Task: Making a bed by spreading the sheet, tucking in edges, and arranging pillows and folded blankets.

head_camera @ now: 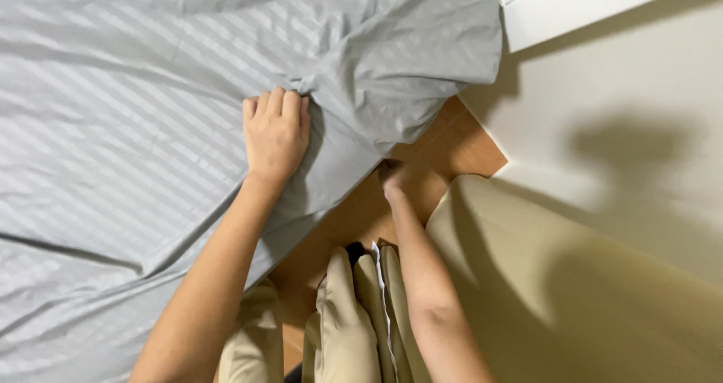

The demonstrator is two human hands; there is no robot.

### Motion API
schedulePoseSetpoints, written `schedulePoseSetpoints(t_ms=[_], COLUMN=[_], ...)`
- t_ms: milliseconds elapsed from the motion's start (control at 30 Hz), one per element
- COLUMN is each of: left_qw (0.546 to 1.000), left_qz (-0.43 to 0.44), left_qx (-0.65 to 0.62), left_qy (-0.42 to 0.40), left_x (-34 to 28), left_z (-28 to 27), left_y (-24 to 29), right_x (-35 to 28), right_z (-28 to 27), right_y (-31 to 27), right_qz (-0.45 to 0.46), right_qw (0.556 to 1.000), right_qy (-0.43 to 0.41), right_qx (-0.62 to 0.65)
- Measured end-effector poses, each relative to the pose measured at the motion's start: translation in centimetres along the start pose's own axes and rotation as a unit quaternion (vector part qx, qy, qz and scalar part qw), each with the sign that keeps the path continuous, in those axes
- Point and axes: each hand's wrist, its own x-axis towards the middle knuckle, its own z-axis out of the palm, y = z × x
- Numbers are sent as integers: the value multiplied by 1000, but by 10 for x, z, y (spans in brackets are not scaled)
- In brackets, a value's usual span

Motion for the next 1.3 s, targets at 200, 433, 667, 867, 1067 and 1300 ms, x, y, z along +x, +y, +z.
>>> schedulePoseSetpoints(t_ms=[200, 433, 667, 867, 1067, 1300], left_qw=[998, 997, 974, 937, 744, 394], left_qz=[30, -25, 148, 227, -312, -668], left_qx=[3, -63, -32, -144, -222, -631], left_qy=[-52, -45, -170, -224, -547, 29], left_x=[-15, -55, -155, -237, -279, -256], left_z=[-4, -22, -37, -36, -11, 32], left_y=[31, 41, 39, 46, 50, 53], right_x=[6, -35, -57, -79, -77, -9], right_z=[5, -14, 8, 59, 63, 18], right_y=[-51, -154, -239, -325, -363, -368], right_qz=[187, 278, 273, 259, 272, 287], right_qw=[977, 948, 946, 943, 935, 933], right_qy=[41, 21, 0, -45, -105, -143], right_qx=[-96, 152, 174, 202, 200, 166])
